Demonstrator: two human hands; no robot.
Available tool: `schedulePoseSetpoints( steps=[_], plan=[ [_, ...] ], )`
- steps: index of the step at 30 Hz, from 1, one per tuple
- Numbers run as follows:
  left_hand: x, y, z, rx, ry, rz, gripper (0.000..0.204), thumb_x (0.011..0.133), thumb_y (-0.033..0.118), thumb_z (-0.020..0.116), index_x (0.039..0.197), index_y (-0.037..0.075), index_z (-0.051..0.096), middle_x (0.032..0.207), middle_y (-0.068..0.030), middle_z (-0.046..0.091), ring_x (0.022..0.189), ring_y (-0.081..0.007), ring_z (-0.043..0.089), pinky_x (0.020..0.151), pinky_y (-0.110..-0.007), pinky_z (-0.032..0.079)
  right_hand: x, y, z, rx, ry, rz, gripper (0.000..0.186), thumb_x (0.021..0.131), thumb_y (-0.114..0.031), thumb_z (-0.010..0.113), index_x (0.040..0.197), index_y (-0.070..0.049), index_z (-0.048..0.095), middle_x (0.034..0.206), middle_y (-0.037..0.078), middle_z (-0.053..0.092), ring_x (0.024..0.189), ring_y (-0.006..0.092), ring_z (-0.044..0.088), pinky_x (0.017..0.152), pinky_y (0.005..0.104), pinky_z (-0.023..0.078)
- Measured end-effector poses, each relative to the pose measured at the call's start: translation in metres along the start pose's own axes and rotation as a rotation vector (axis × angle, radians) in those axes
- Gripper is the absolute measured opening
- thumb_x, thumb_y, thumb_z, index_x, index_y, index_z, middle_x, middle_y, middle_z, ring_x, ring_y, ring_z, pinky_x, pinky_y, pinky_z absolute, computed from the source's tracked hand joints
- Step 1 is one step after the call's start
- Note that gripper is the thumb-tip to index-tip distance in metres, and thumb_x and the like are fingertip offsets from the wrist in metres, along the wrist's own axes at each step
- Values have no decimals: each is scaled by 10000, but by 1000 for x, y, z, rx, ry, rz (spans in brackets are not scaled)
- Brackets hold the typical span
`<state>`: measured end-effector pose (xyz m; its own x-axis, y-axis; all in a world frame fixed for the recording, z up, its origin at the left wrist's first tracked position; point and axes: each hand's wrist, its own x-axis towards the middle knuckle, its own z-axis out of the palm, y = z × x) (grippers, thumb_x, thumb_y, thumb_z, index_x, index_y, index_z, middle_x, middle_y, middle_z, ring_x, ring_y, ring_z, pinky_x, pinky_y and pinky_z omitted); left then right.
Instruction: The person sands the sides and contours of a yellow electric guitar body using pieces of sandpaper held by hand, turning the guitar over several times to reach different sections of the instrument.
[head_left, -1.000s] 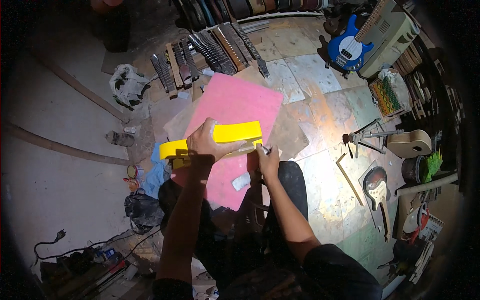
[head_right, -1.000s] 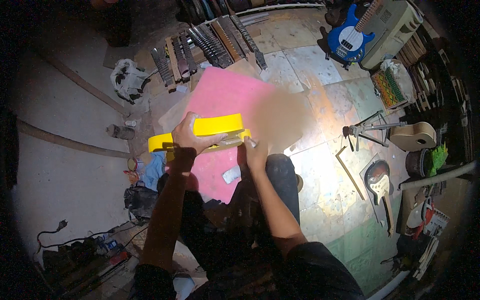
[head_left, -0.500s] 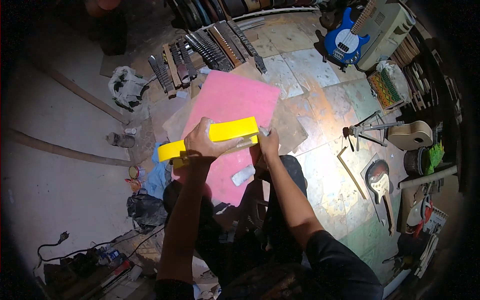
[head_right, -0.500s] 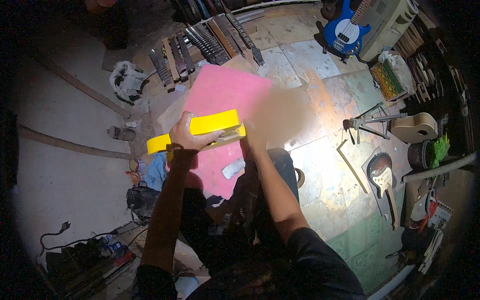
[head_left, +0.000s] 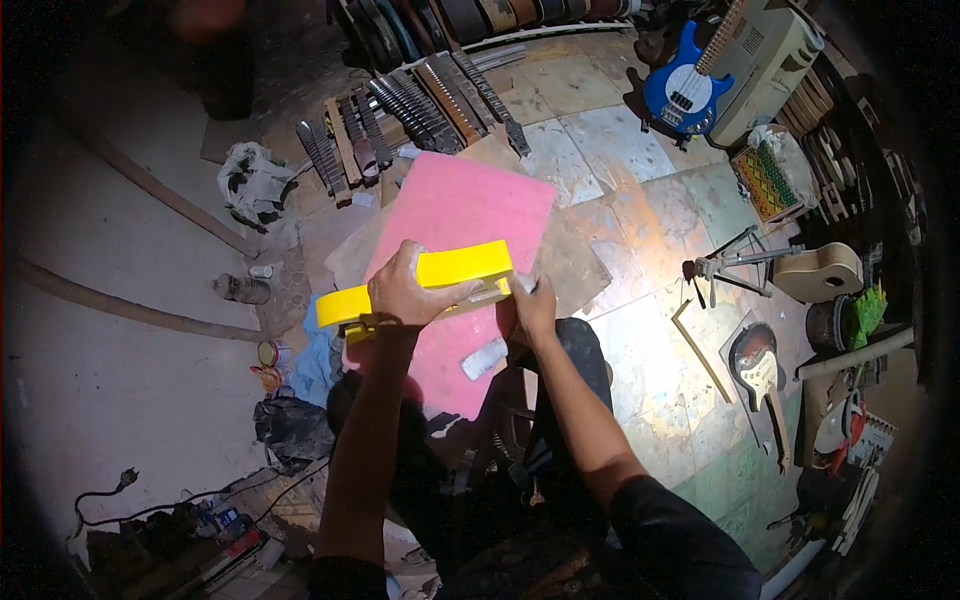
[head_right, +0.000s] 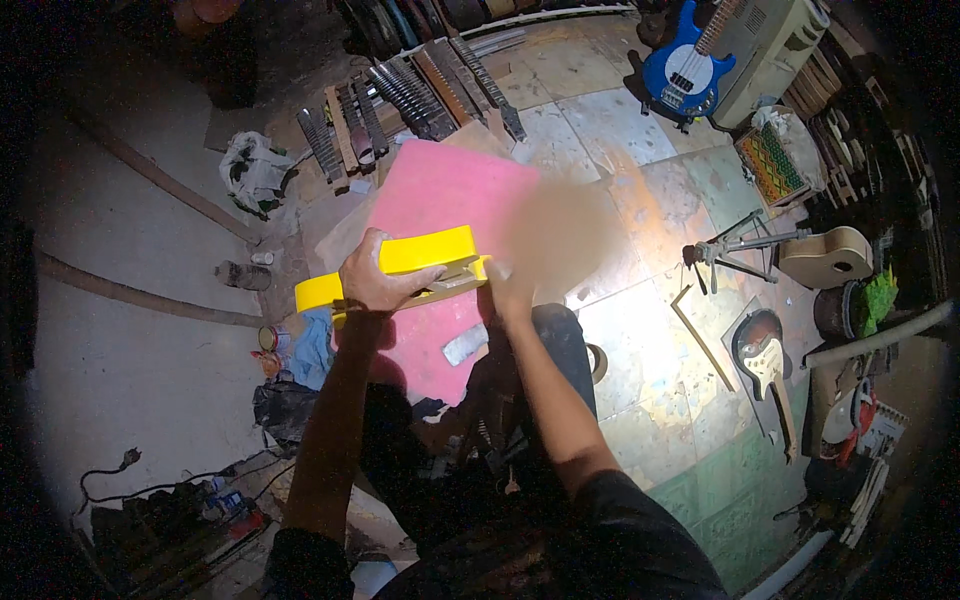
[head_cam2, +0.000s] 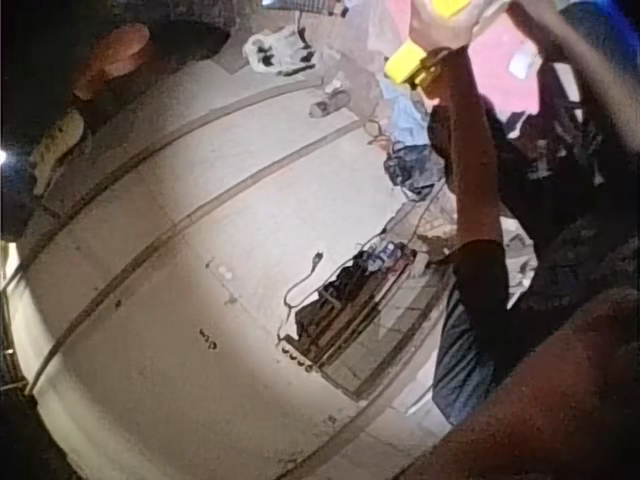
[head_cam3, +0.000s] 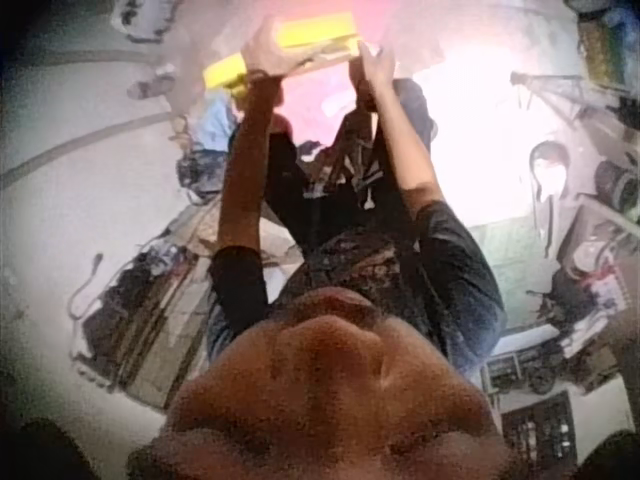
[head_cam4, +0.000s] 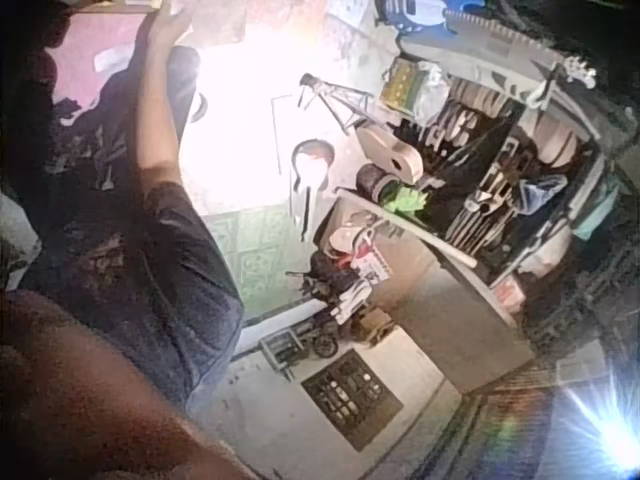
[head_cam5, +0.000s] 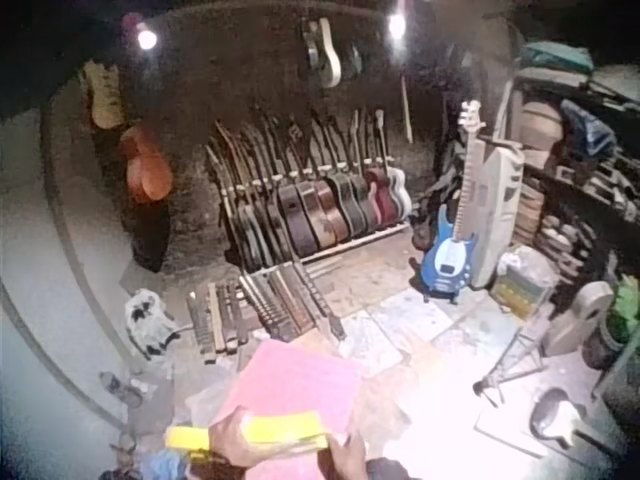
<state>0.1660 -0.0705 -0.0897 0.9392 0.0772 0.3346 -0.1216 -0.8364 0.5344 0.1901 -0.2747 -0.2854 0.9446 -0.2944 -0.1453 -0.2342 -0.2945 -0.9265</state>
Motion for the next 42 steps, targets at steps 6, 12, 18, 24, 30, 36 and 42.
schedulePoseSetpoints(
  steps=[6, 12, 18, 24, 30, 36, 42],
  plan=[
    [-4, 0, -5, 81, -63, -26, 737, 573, 542, 981, 1003, 59, 627, 850, -148, 735, 784, -314, 751, 710, -433, 597, -22, 1, 2, 91, -29, 28, 345, 947, -271, 768, 1047, 36, 649, 913, 115, 691, 843, 145, 614, 753, 341, 508],
    [-5, 5, -3, 7, -12, -23, 733, 592, 614, 951, 929, 56, 617, 745, -128, 674, 669, -345, 706, 605, -445, 554, 4, -13, 4, 267, -70, 108, 351, 937, -285, 789, 1026, 24, 648, 870, 94, 681, 837, 150, 606, 755, 342, 503],
    [-6, 5, -4, 46, -46, -46, 786, 558, 569, 978, 1011, 43, 608, 816, -142, 716, 758, -331, 737, 687, -441, 584, -17, -10, -3, -23, 13, -92, 323, 907, -218, 785, 1064, 33, 657, 954, 173, 709, 899, 215, 668, 819, 373, 522],
    [-8, -2, 0, 79, -62, -98, 765, 554, 557, 974, 1014, 59, 619, 830, -139, 724, 794, -336, 736, 736, -463, 581, -33, -39, -12, -25, -86, -26, 383, 873, -221, 788, 1105, 42, 636, 1041, 248, 664, 984, 400, 643, 895, 461, 501],
    [-1, 11, 4, 47, -25, -148, 744, 550, 531, 977, 1013, 68, 625, 857, -154, 732, 813, -346, 737, 751, -455, 585, -9, -39, -3, -13, -12, -49, 410, 870, -261, 785, 1089, 48, 627, 1090, 280, 643, 1034, 444, 617, 919, 482, 487],
    [-3, 3, 5, 84, -8, -107, 753, 529, 541, 980, 985, 65, 616, 858, -159, 731, 814, -344, 738, 750, -458, 587, -23, -19, 0, 24, -13, 18, 370, 904, -282, 783, 1018, 43, 647, 936, 195, 679, 892, 297, 654, 845, 414, 510],
    [-7, 0, 3, 129, -22, -134, 769, 527, 550, 978, 1006, 72, 612, 871, -151, 737, 825, -344, 741, 763, -454, 590, -31, -17, 8, 43, 10, 51, 349, 919, -264, 776, 1052, 36, 654, 945, 174, 713, 886, 235, 672, 815, 399, 523]
  ],
)
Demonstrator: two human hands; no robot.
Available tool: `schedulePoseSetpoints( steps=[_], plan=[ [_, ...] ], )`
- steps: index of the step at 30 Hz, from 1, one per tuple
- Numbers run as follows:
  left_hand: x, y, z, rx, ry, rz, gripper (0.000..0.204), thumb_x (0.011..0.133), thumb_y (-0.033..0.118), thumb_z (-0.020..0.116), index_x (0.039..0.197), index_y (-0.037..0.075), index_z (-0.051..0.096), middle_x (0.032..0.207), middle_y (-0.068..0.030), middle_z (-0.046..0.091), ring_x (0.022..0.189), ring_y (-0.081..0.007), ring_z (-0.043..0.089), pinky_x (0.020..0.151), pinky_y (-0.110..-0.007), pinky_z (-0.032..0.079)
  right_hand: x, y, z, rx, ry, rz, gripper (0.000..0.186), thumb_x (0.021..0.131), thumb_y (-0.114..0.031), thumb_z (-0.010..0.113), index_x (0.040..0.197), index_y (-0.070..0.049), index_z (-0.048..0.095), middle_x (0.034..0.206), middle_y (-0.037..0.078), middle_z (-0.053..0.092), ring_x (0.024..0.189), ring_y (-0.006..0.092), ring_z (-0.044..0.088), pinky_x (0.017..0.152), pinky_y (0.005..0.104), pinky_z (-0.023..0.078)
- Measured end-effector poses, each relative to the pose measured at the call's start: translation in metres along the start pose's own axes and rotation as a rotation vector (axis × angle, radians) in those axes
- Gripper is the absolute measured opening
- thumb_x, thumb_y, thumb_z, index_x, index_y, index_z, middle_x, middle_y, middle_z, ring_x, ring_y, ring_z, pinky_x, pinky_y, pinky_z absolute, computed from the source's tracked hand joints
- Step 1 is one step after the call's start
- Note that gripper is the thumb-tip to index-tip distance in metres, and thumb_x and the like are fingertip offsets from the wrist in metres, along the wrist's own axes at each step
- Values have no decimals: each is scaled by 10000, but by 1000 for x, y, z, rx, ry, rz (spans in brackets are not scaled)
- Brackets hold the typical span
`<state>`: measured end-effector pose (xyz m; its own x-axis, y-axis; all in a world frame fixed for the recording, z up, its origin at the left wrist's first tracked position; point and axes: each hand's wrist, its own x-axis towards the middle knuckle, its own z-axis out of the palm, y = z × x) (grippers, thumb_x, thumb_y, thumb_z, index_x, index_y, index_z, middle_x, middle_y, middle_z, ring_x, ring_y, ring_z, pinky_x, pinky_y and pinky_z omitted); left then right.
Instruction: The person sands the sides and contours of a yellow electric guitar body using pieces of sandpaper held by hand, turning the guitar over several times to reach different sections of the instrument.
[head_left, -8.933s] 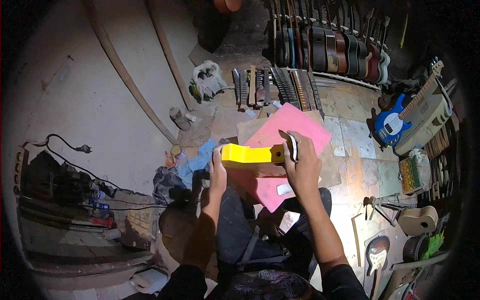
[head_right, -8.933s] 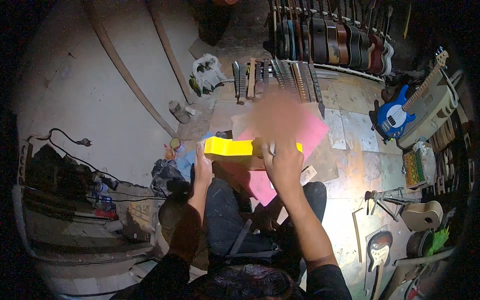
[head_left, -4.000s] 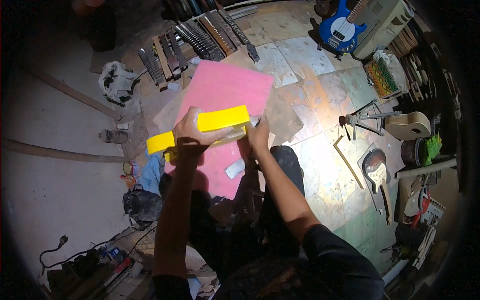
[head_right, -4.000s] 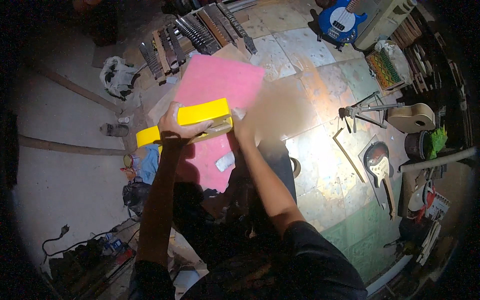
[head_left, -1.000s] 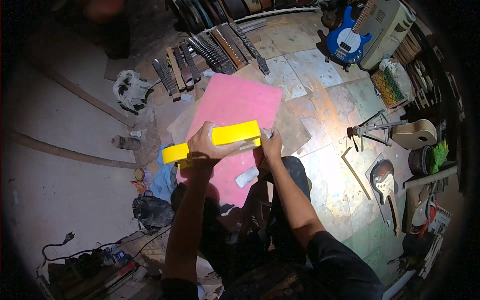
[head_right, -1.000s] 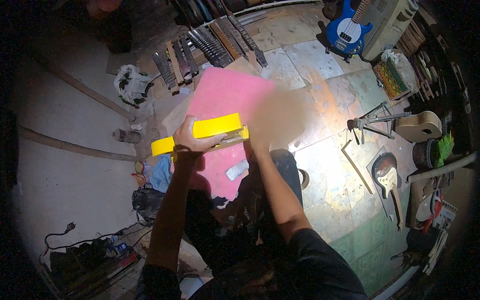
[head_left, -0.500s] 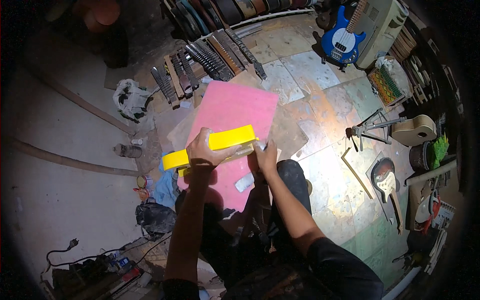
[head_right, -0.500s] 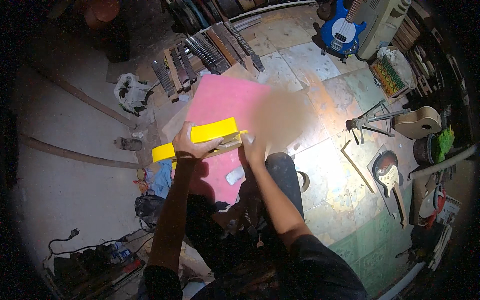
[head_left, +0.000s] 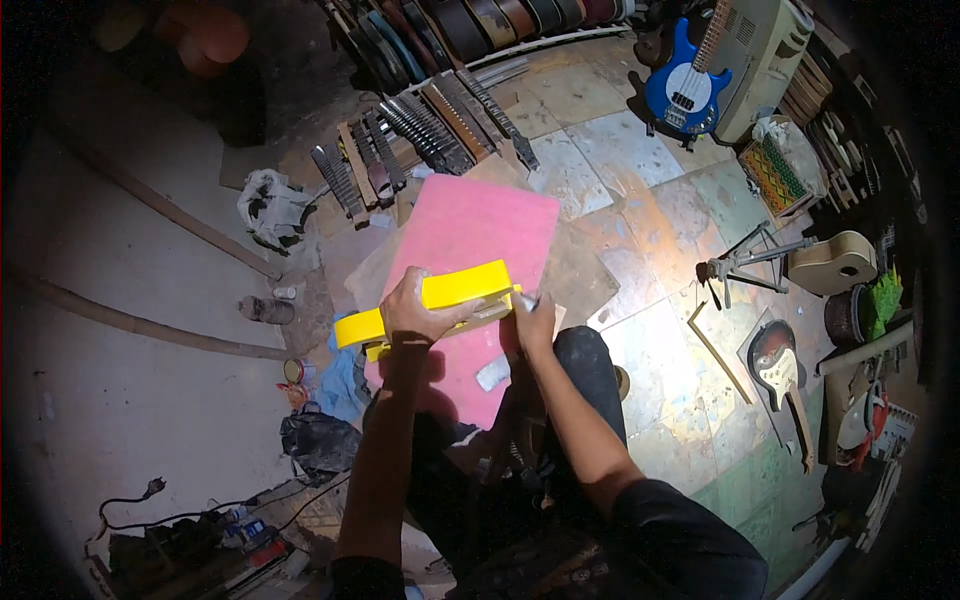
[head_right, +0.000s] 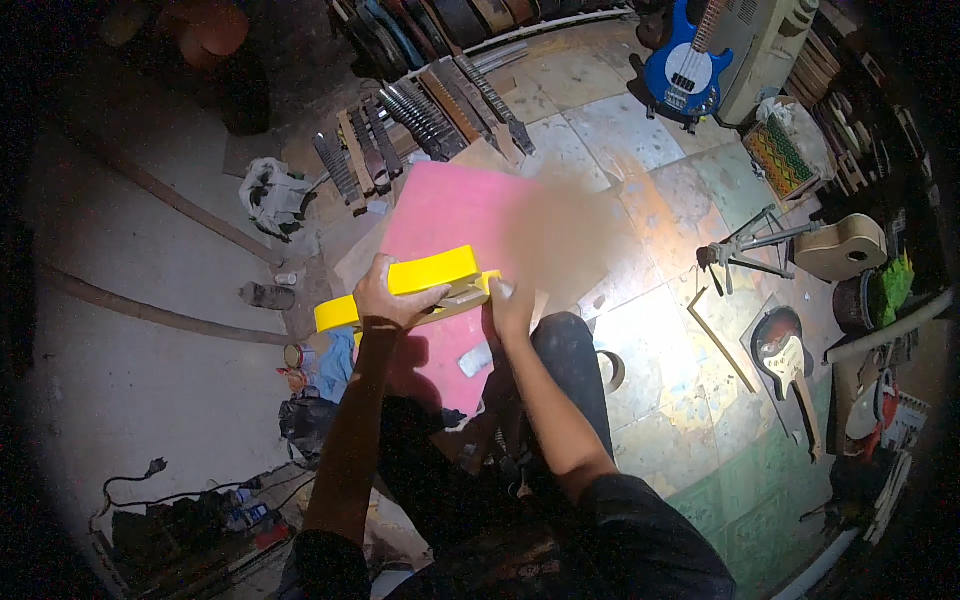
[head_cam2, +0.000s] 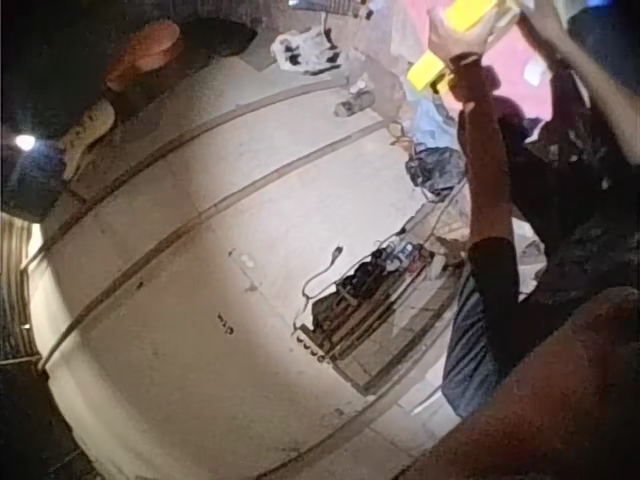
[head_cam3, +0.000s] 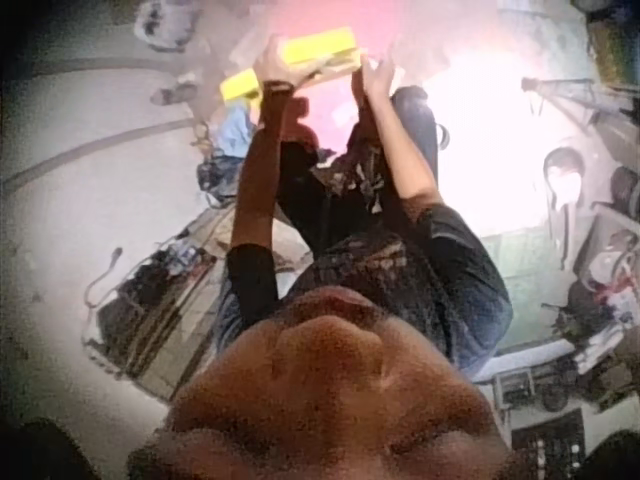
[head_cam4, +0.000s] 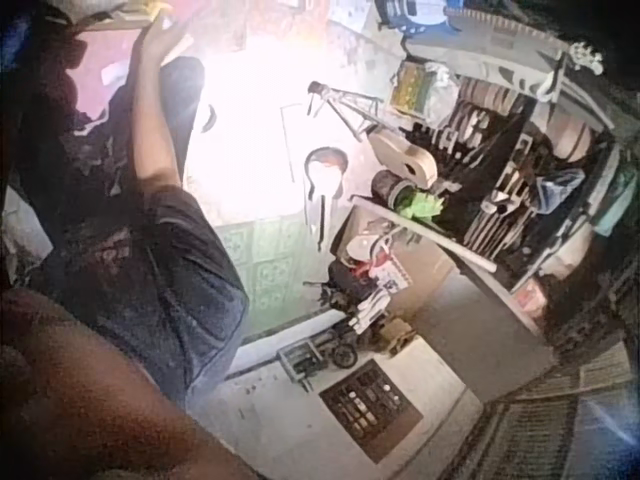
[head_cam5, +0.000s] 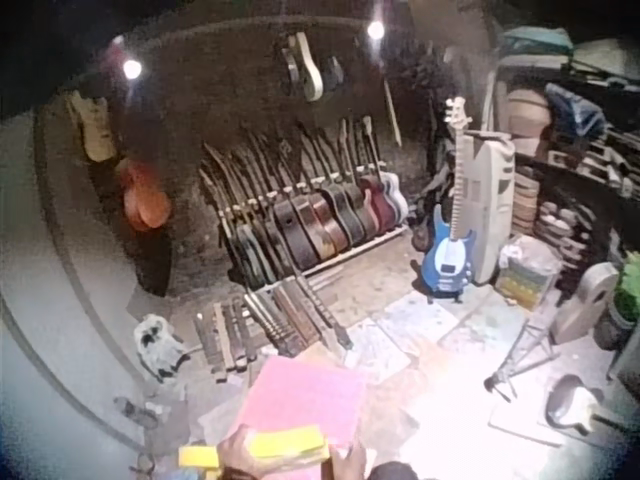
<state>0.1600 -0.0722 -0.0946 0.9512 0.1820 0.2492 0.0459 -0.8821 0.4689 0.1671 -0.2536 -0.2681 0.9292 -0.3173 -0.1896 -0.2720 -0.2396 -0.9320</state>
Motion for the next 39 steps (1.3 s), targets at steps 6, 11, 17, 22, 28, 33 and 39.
schedulePoseSetpoints(
  steps=[6, 11, 17, 22, 28, 33, 39],
  plan=[
    [-4, 4, 4, -38, -20, 6, 777, 531, 561, 975, 1025, 80, 617, 889, -137, 743, 840, -335, 742, 789, -457, 589, 29, 20, 11, 57, 72, -24, 347, 932, -290, 766, 978, 24, 624, 888, 150, 670, 844, 233, 634, 806, 398, 509],
    [2, -1, 0, 2, -6, 17, 785, 542, 577, 969, 1025, 63, 625, 874, -134, 737, 814, -332, 743, 758, -447, 592, -3, 12, 0, -2, 25, -53, 393, 930, -318, 767, 1002, 41, 624, 927, 197, 659, 874, 283, 637, 809, 421, 500],
    [-2, -5, 7, -34, 11, 70, 793, 556, 611, 958, 1018, 54, 634, 861, -140, 729, 799, -332, 746, 731, -442, 593, 18, 17, 10, -21, 174, -74, 405, 922, -327, 776, 956, 44, 615, 953, 217, 649, 894, 326, 639, 830, 431, 496],
    [-1, -5, 6, 13, 5, 32, 792, 524, 581, 982, 1007, 56, 636, 874, -141, 746, 802, -312, 756, 759, -424, 608, 14, 12, 4, -58, 88, -118, 352, 919, -284, 778, 950, 31, 624, 937, 208, 657, 880, 299, 641, 818, 420, 498],
    [1, -10, 5, -16, 10, 49, 791, 528, 576, 982, 1009, 49, 640, 868, -137, 744, 793, -317, 750, 751, -424, 607, -6, 15, 3, 21, 102, -133, 355, 927, -288, 764, 984, 40, 641, 907, 224, 661, 871, 343, 655, 811, 439, 503],
    [1, -9, 9, 4, 41, 84, 790, 520, 585, 980, 995, 52, 641, 874, -136, 740, 789, -328, 744, 749, -431, 606, 23, -3, 2, -81, 102, -82, 366, 911, -262, 778, 954, 60, 612, 967, 273, 658, 913, 400, 651, 802, 457, 497],
    [-3, -8, 8, 1, 54, 94, 774, 536, 591, 969, 1002, 68, 641, 866, -148, 725, 803, -371, 732, 741, -460, 585, 3, 1, -9, -71, 116, -214, 361, 910, -267, 788, 884, 34, 590, 865, 201, 621, 811, 312, 608, 750, 432, 481]
  ],
)
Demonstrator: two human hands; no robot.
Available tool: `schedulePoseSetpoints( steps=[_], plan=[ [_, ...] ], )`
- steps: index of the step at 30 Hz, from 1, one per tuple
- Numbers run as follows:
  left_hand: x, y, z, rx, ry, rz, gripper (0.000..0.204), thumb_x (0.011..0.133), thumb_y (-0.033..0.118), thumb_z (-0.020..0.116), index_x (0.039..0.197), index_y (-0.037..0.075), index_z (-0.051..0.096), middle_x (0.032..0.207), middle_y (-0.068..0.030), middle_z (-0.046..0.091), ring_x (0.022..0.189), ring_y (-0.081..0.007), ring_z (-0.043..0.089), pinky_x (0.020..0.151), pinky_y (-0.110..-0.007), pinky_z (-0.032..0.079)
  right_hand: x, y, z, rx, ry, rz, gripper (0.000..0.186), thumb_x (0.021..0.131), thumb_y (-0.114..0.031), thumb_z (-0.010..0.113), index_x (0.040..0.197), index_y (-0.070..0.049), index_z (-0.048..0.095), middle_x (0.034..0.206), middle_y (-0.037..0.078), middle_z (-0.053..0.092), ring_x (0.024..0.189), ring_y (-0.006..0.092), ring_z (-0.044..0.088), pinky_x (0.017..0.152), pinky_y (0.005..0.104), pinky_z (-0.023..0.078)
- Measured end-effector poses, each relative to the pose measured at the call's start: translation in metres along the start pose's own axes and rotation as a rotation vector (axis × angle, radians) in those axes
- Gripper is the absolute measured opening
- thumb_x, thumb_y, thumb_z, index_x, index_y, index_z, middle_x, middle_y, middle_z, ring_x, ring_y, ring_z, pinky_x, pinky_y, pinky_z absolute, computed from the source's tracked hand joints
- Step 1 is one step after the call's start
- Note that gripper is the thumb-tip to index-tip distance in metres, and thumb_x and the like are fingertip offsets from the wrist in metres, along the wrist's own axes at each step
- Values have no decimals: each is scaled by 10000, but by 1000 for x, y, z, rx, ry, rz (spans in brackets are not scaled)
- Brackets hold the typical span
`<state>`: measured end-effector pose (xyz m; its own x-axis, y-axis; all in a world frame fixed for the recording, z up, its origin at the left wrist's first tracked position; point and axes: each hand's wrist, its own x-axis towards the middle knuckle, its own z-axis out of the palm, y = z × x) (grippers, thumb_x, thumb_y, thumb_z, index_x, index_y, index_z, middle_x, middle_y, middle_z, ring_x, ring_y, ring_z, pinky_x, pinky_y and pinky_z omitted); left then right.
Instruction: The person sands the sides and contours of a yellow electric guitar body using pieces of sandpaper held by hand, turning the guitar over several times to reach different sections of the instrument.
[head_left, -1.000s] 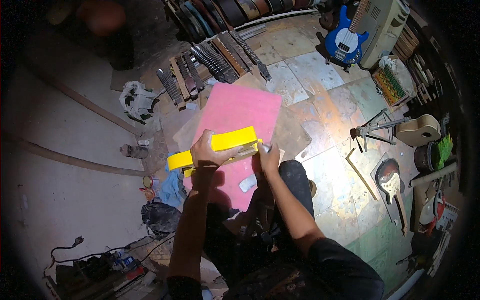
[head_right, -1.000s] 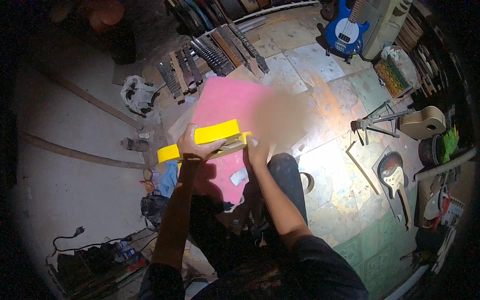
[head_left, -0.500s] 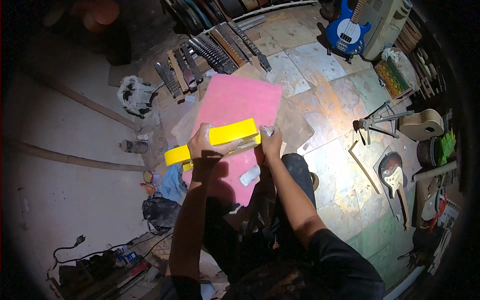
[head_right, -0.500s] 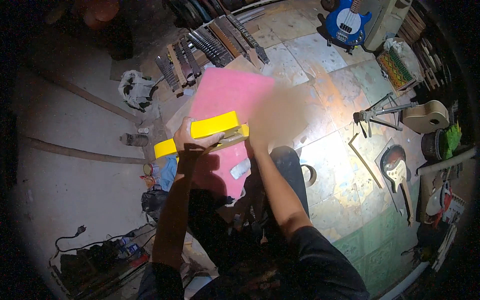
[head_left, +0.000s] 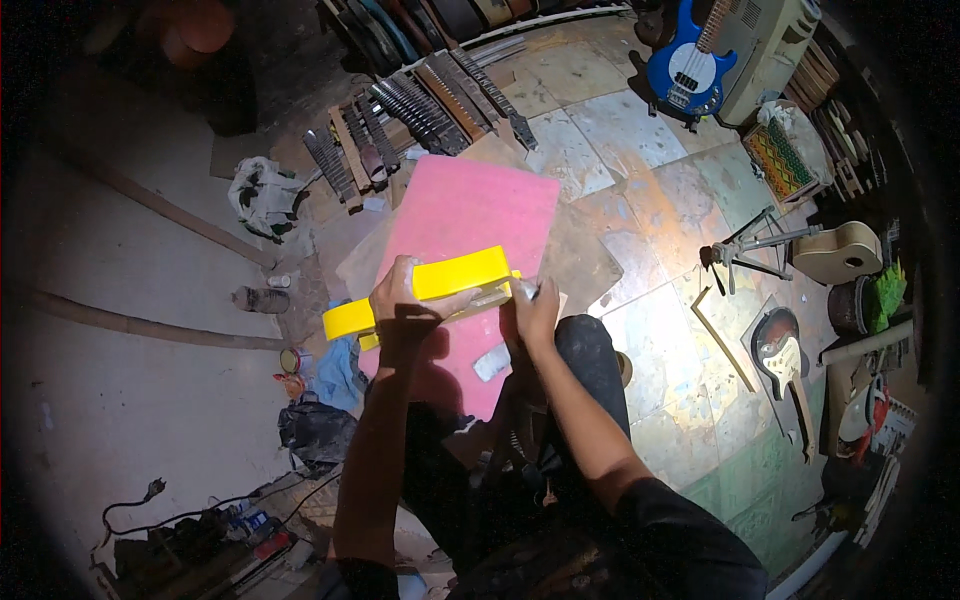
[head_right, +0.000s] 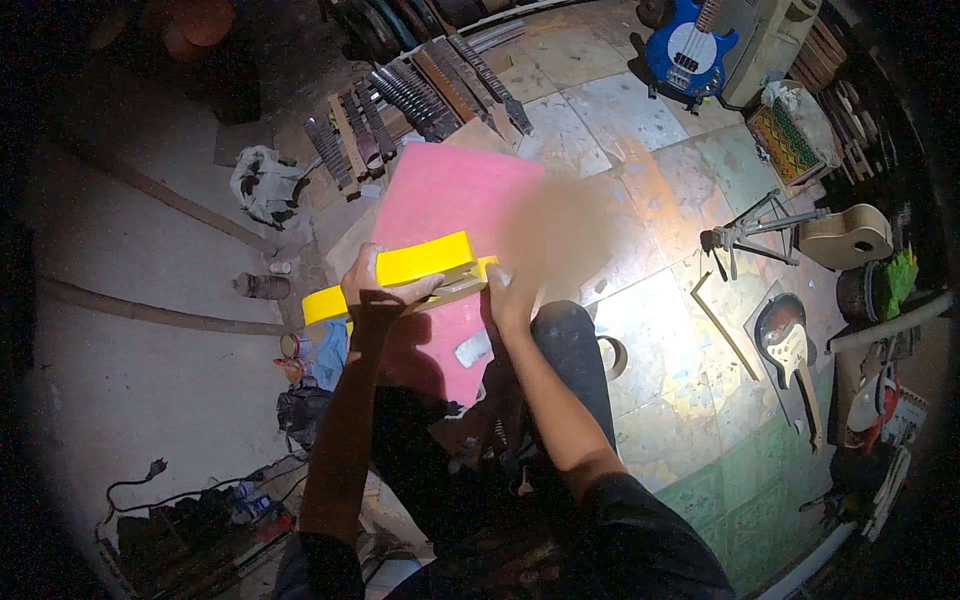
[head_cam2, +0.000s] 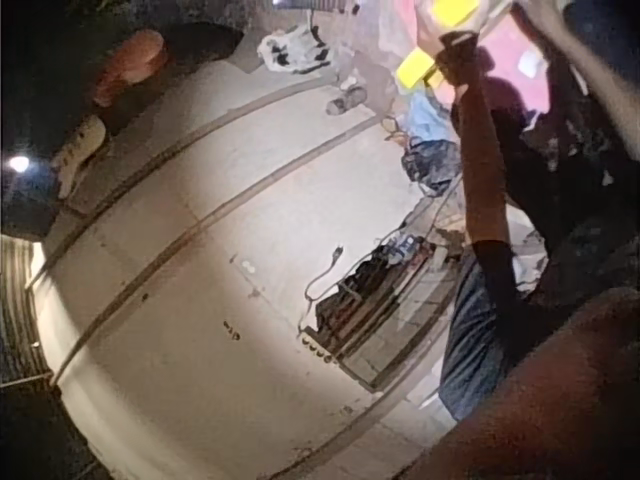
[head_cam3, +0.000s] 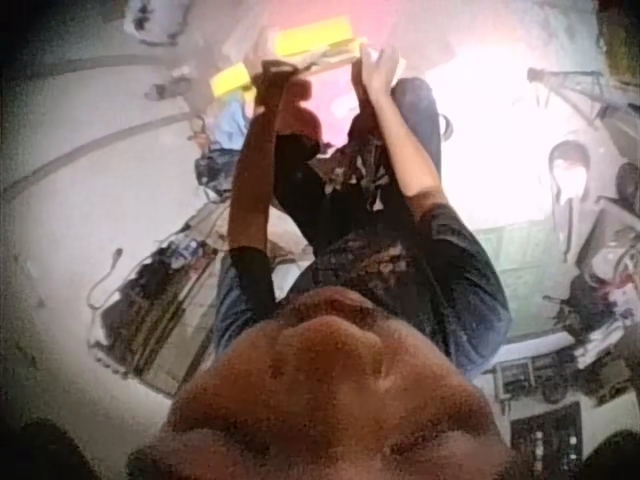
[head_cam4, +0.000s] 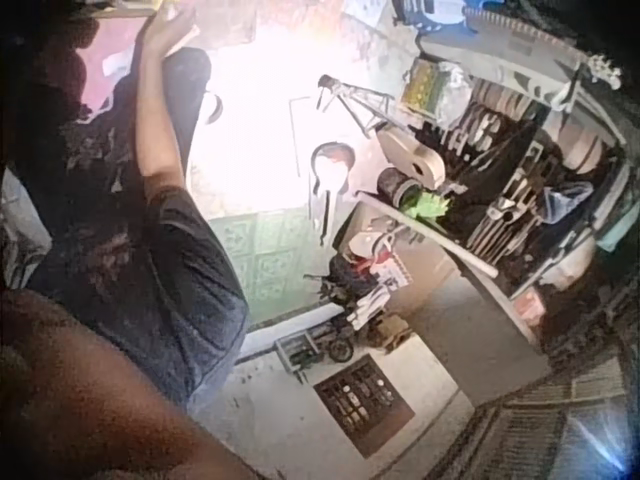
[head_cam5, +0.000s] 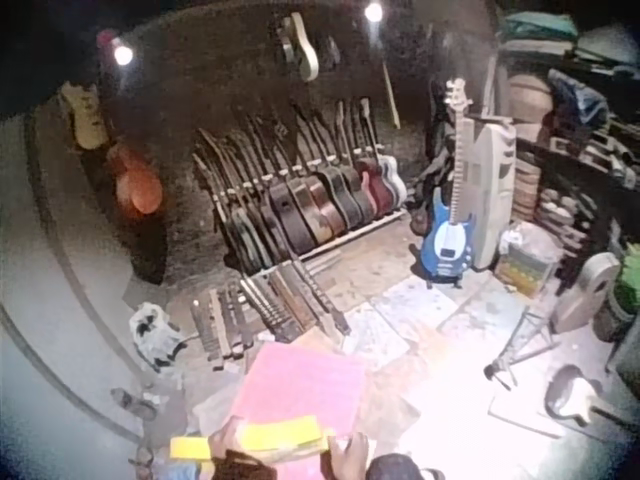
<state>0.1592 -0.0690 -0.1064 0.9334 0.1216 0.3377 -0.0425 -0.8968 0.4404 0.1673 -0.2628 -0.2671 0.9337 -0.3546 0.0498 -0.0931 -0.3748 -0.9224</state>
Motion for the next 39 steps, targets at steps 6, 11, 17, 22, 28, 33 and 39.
schedulePoseSetpoints(
  steps=[6, 11, 17, 22, 28, 33, 39],
  plan=[
    [4, -4, 1, -10, -2, -37, 780, 516, 597, 972, 992, 75, 641, 857, -139, 731, 789, -349, 734, 732, -446, 591, 3, -12, -1, 20, -55, 112, 337, 915, -268, 778, 958, 27, 621, 901, 219, 656, 860, 329, 645, 783, 436, 493],
    [0, -4, 4, -4, 14, -24, 791, 503, 578, 983, 981, 49, 639, 825, -135, 735, 778, -331, 742, 736, -432, 600, 34, -2, 11, -33, -41, 78, 398, 904, -286, 785, 1102, 39, 668, 993, 246, 714, 930, 340, 708, 819, 432, 529],
    [1, 6, -6, -48, -4, -70, 775, 546, 618, 953, 1010, 74, 654, 872, -167, 729, 818, -358, 735, 729, -458, 582, 59, -2, -12, 279, -21, 363, 441, 886, -267, 813, 1136, 70, 677, 972, 182, 749, 820, 217, 706, 732, 375, 548],
    [8, 16, -12, -69, -35, -99, 732, 539, 542, 965, 974, 48, 644, 846, -165, 720, 798, -353, 727, 734, -440, 573, 17, -29, -33, 274, -201, 500, 429, 881, -251, 825, 1123, 67, 669, 977, 158, 732, 878, 214, 692, 801, 363, 547],
    [5, 17, -10, -33, -49, -71, 753, 555, 605, 954, 1012, 86, 656, 879, -164, 736, 826, -385, 726, 740, -471, 575, 34, -15, 4, 189, -80, 389, 391, 904, -285, 803, 1098, 31, 677, 988, 161, 734, 914, 233, 701, 822, 386, 541],
    [4, 11, -12, 16, -43, -105, 762, 540, 606, 960, 1004, 87, 649, 871, -158, 734, 824, -385, 727, 747, -473, 576, -16, -3, -4, 84, -136, 244, 363, 906, -270, 791, 1074, 27, 665, 977, 215, 734, 908, 307, 717, 820, 412, 537],
    [9, 9, -7, -25, -34, -115, 757, 510, 548, 970, 962, 37, 640, 842, -160, 727, 784, -351, 728, 736, -435, 585, 20, -10, 5, 143, -59, 258, 374, 887, -270, 809, 1043, 34, 658, 952, 221, 717, 866, 342, 696, 827, 429, 531]
  ],
)
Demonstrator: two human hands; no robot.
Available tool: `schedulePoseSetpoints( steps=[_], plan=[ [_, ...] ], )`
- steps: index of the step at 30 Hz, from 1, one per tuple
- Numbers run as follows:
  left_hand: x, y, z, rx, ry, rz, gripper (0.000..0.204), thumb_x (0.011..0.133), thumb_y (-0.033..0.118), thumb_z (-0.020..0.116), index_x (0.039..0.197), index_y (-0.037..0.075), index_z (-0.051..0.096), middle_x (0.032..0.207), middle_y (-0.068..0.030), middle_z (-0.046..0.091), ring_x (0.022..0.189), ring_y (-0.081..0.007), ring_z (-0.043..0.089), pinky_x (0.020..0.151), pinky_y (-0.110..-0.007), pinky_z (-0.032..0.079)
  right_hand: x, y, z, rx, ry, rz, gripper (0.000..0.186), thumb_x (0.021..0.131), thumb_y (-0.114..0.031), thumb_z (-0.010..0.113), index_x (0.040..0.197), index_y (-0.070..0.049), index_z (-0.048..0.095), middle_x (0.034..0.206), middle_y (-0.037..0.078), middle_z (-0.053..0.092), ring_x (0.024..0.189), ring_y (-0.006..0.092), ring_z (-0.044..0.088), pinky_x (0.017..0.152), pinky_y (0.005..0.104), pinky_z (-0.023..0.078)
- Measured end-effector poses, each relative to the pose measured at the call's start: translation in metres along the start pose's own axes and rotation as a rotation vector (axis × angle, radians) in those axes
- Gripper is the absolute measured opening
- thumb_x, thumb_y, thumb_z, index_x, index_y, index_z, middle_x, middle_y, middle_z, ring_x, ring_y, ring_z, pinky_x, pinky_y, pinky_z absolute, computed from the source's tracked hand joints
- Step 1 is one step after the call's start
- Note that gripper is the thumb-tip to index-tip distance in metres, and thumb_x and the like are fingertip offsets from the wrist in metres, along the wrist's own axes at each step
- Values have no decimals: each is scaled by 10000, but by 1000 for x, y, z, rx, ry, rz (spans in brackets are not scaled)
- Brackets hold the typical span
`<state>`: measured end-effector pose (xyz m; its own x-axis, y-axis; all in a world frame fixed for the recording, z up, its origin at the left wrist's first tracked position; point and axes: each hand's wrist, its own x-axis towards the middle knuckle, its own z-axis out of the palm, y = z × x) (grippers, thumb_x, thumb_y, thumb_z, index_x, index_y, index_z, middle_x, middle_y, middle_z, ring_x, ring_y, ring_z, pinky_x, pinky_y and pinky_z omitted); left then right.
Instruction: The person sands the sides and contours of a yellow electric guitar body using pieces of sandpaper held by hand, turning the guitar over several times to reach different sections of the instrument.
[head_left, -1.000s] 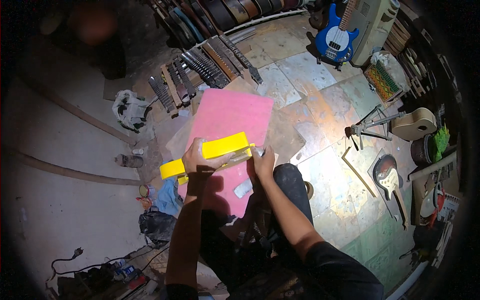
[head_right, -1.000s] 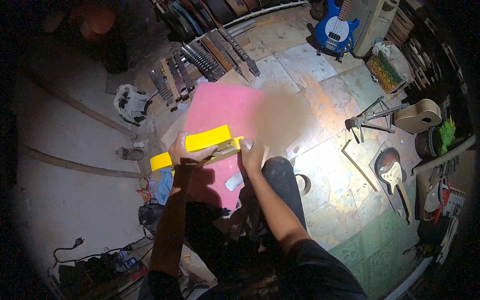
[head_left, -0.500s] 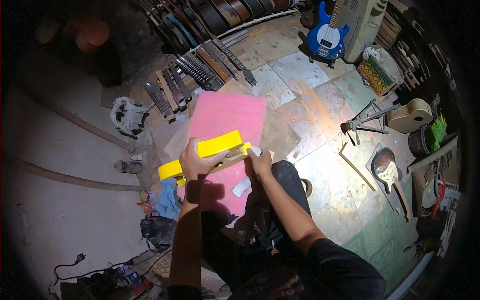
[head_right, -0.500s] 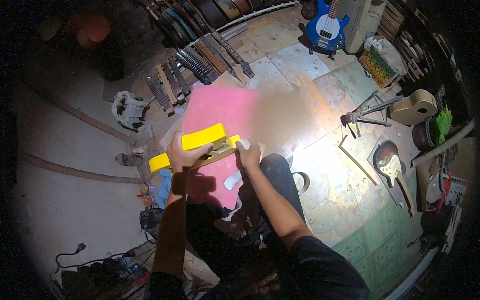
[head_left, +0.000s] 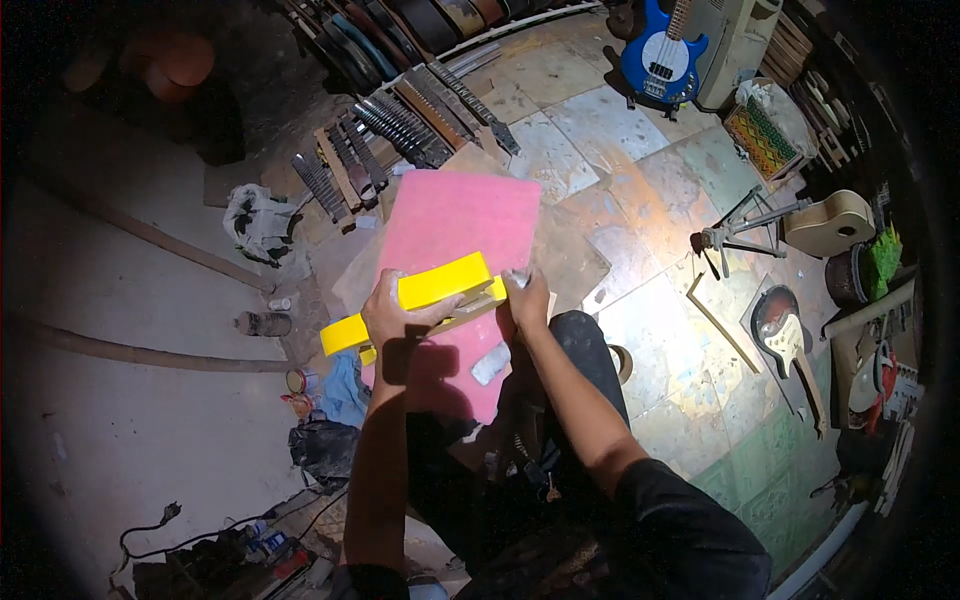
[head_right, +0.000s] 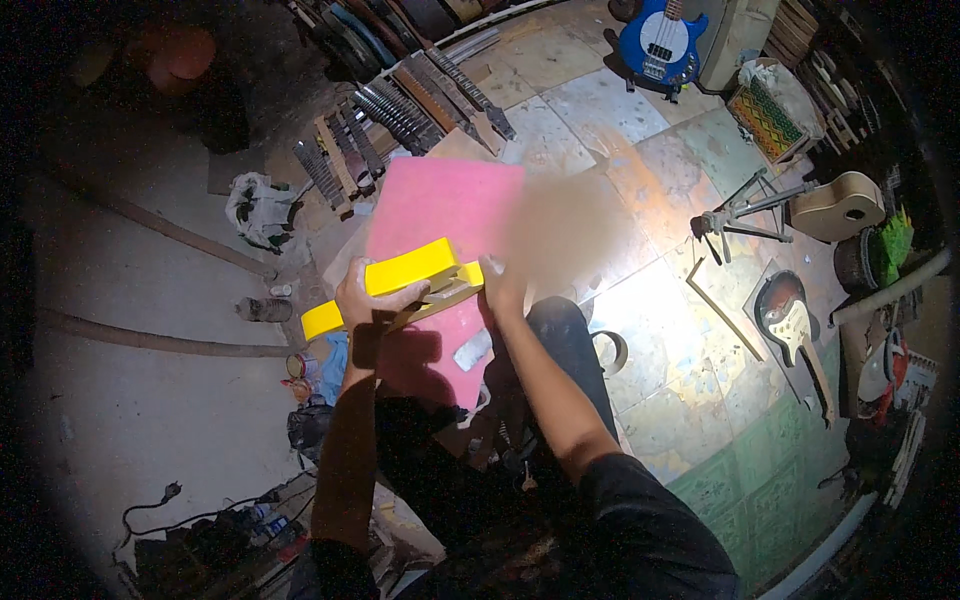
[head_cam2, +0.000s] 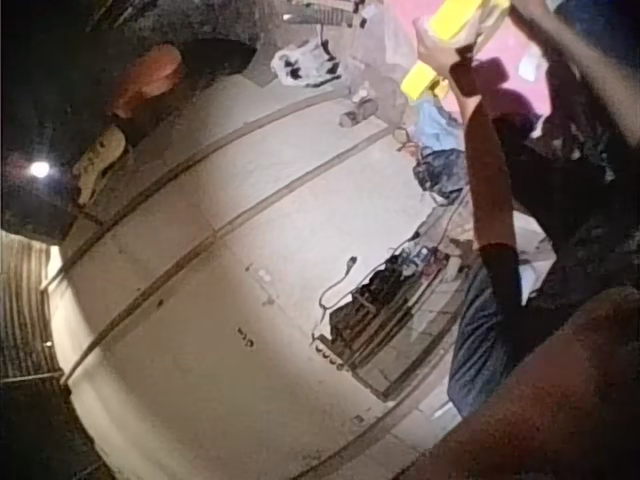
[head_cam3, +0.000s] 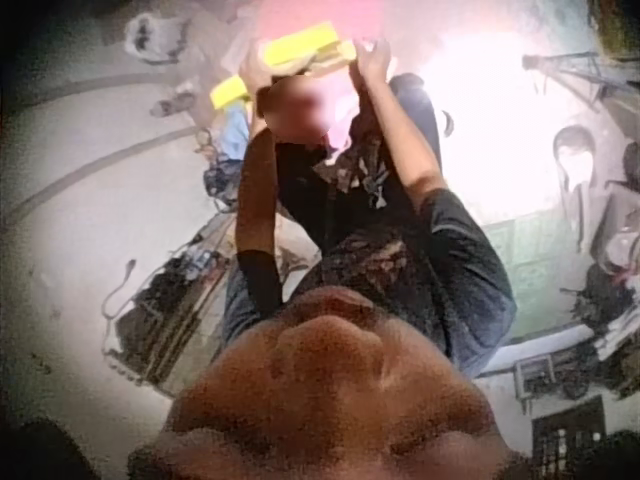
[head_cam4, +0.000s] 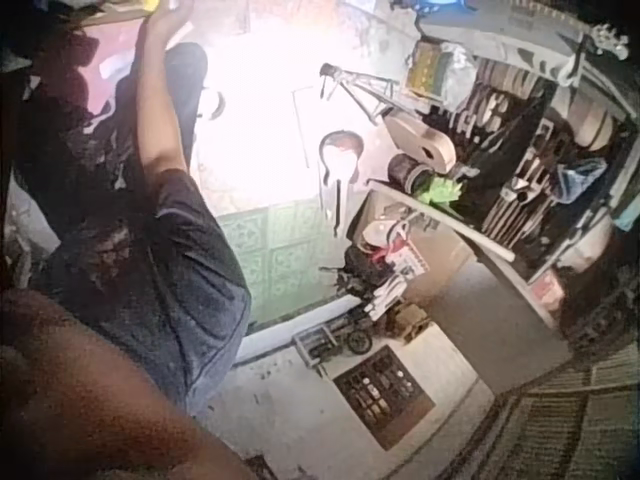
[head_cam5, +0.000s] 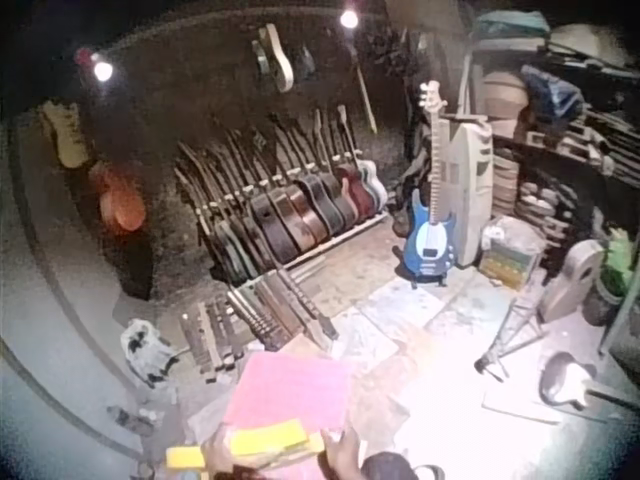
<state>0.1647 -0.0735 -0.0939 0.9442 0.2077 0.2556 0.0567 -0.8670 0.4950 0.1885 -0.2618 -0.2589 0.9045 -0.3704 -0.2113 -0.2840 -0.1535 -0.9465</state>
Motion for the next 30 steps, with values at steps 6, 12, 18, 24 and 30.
schedulePoseSetpoints(
  steps=[6, 12, 18, 24, 30],
  plan=[
    [8, -2, -2, -74, -11, -46, 752, 535, 565, 969, 994, 55, 664, 867, -190, 726, 837, -403, 728, 772, -460, 570, -3, -25, -7, 32, -22, 88, 405, 842, -276, 842, 983, 58, 659, 916, 219, 708, 849, 315, 693, 799, 426, 532],
    [11, -4, -10, -67, 3, -47, 739, 554, 543, 973, 1002, 54, 647, 871, -187, 729, 839, -372, 739, 754, -432, 571, -18, 4, -6, 60, -80, 22, 384, 834, -244, 850, 964, 61, 658, 877, 185, 710, 806, 260, 677, 766, 403, 533],
    [17, 10, -4, -126, -79, -73, 754, 560, 568, 973, 1022, 68, 649, 885, -153, 742, 847, -350, 745, 753, -417, 577, 24, 38, 9, -11, 41, -70, 321, 858, -212, 845, 986, 16, 659, 898, 117, 704, 814, 178, 656, 753, 362, 531],
    [5, -2, -1, -39, -96, -79, 771, 562, 586, 967, 1041, 70, 653, 897, -155, 742, 846, -353, 741, 758, -426, 579, 19, 7, 3, 33, -111, 88, 304, 879, -207, 835, 978, 11, 648, 894, 95, 707, 814, 153, 653, 730, 334, 531],
    [19, -6, -7, 13, -79, -89, 779, 564, 599, 961, 1044, 67, 656, 902, -159, 742, 853, -357, 740, 762, -430, 578, -7, 2, -7, 31, -145, 16, 297, 880, -204, 827, 964, 19, 650, 868, 117, 710, 787, 177, 660, 720, 347, 527]
  ],
)
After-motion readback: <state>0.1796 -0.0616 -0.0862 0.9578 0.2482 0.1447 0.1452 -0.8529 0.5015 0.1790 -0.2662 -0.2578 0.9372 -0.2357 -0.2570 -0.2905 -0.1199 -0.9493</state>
